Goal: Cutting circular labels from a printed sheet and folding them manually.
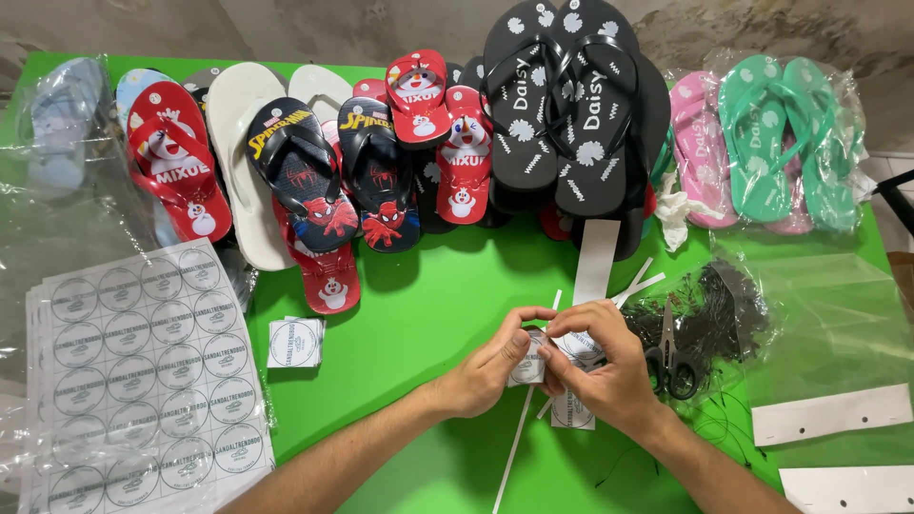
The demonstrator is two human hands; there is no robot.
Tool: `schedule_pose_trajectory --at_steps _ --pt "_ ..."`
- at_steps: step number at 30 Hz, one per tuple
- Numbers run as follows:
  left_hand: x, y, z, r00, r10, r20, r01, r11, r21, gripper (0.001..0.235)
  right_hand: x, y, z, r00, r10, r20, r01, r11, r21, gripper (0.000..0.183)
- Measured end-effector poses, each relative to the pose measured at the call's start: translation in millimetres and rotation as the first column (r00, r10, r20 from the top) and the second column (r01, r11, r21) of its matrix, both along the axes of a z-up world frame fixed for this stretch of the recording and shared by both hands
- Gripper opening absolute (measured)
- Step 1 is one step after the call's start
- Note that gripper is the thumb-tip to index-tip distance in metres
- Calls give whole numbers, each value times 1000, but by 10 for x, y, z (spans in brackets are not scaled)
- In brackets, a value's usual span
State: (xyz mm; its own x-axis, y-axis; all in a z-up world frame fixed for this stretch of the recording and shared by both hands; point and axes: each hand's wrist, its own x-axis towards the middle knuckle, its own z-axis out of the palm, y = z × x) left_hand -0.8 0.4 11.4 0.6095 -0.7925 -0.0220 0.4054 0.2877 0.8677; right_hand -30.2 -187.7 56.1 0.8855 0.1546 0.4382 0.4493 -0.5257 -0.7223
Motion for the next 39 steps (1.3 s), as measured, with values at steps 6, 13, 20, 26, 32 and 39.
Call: schedule_pose_trajectory --at_steps 6,13,20,26,32,39 --pt "12 -6 41 998 12 60 -16 998 60 70 -15 -16 11 975 187 121 -170 976 -139 35" --pt "-36 -23 100 999 7 40 -8 1000 26 74 -45 -40 -41 965 220 140 -173 943 -285 27" --pt "-61 -57 80 1000 23 -2 -23 1000 -11 75 -36 -65 -76 959 213 187 -133 921 -367 29" --pt "-88 -67 154 997 29 -77 -24 998 62 83 -62 -42 -52 946 232 225 -136 918 -373 24" --pt "-73 -42 193 991 26 -132 -15 997 78 82 -39 -70 -72 933 273 233 -174 911 -373 23" --pt "-74 -71 111 975 16 -220 -14 1000 10 89 -42 -87 -29 922 281 266 -178 918 -354 19"
